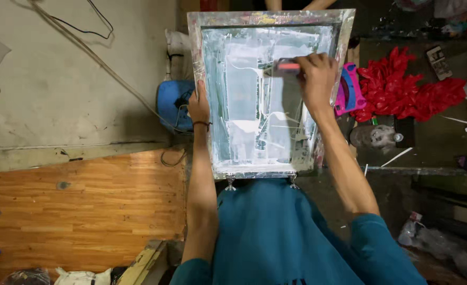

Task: The person uses a putty knife to spread a white compound over a rectangular frame resting on a workbench. The person repeatedly scrapes and smooths the compound across the surface, working in sections to cover the frame evenly.

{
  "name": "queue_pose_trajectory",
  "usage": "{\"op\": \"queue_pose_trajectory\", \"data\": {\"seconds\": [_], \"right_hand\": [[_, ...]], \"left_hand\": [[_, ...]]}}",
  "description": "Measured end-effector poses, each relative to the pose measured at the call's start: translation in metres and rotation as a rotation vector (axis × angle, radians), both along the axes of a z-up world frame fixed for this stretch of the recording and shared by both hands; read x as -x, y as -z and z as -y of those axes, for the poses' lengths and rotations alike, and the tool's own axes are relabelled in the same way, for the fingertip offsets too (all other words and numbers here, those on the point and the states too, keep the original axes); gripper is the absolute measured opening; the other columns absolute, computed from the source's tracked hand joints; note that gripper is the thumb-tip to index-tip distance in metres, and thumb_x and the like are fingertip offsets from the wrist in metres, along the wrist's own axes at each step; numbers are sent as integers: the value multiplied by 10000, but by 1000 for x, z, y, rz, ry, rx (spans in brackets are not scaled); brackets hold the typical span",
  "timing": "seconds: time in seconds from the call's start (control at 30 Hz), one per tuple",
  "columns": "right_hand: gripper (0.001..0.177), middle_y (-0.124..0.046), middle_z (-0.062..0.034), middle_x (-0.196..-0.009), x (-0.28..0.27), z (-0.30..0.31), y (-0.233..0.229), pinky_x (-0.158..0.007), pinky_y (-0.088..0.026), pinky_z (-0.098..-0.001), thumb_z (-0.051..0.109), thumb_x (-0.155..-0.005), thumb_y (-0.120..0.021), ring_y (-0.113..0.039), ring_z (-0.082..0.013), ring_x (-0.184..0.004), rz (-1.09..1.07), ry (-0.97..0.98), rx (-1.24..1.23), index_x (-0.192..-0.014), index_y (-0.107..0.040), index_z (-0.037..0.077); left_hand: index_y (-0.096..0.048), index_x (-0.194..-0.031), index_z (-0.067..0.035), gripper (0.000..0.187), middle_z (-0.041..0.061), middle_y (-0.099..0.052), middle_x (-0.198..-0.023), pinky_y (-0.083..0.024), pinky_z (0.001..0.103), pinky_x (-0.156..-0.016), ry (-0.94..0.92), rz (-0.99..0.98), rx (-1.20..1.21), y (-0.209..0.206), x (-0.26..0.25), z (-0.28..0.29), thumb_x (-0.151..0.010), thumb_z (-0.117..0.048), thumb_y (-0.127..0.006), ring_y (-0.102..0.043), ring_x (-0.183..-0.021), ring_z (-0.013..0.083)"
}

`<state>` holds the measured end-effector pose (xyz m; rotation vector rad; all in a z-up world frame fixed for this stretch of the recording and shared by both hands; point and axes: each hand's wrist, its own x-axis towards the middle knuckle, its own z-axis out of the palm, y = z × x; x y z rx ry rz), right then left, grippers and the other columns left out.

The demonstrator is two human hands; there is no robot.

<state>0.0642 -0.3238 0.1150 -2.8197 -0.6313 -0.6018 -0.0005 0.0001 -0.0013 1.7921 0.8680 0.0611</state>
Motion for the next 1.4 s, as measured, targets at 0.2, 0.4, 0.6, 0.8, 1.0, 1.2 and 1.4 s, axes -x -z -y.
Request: {"op": "queue_pose_trajectory", "data": {"seconds": [0.2, 0.4, 0.6, 0.8, 1.0, 1.2, 1.4], "right_hand": [[439, -690, -241, -1022, 33, 17, -5, -906, -471, -528, -105, -791, -833, -623, -462, -995, -161, 27, -452, -1196, -720, 24], [330, -671, -232, -964, 109, 35, 33, -916, -495, -525, -118, -804, -752, -644, -452, -954, -392, 48, -392, -1100, -701, 20], [206, -665, -145, -1004, 153, 15, 59, -929, -493, -422, 43, -889, -700, -651, -337, -1009, -531, -47, -199, -1090, -691, 83], [305, -669, -188, -982, 105, 8, 84, -865, -507, -437, 239, -1096, -432, -662, -367, -955, -517, -101, -176, -1043, -682, 72], [322, -644, -116, -893, -31, -3, 79, -781, -480, -422, 174, -1110, -419, -635, -327, -889, -256, -138, -79, -1141, -738, 133], [116, -638, -167, -839, -76, -12, 136, -629, -414, -491, -29, -824, -558, -586, -393, -766, -242, -128, -26, -871, -612, 61], [158, -736, -210, -1056, -65, -22, 167, -776, -480, -481, -52, -927, -649, -634, -394, -925, -277, -106, 31, -1064, -703, 4]], "left_hand": [[-757, -1080, -117, 665, 241, -745, -1066, -477, 542, -1046, -26, 112, 19, 28, -4, -5, -977, -717, -489, -647, -1149, 488], [-728, -1211, -108, 680, 227, -725, -1190, -487, 544, -1043, 52, 133, -32, -2, 4, 1, -1015, -688, -431, -631, -1195, 461], [-710, -1318, -153, 856, 167, -716, -1289, -457, 537, -1097, 61, 94, 22, -21, 3, 8, -936, -853, -399, -632, -1252, 419], [-723, -1152, -12, 850, 322, -697, -1070, -503, 593, -875, 45, 206, -119, 40, 3, -3, -994, -794, -432, -614, -1073, 569], [-689, -1333, -94, 647, 245, -677, -1300, -526, 595, -893, 88, 317, -258, 80, -13, -10, -1088, -600, -369, -648, -1083, 533], [-756, -956, -79, 700, 181, -751, -917, -494, 529, -715, 6, -87, -129, 93, -38, -6, -926, -681, -399, -712, -849, 384], [-731, -774, -33, 826, 168, -710, -712, -446, 505, -616, 11, -50, -289, 124, -48, -7, -866, -771, -373, -652, -637, 345]]}}
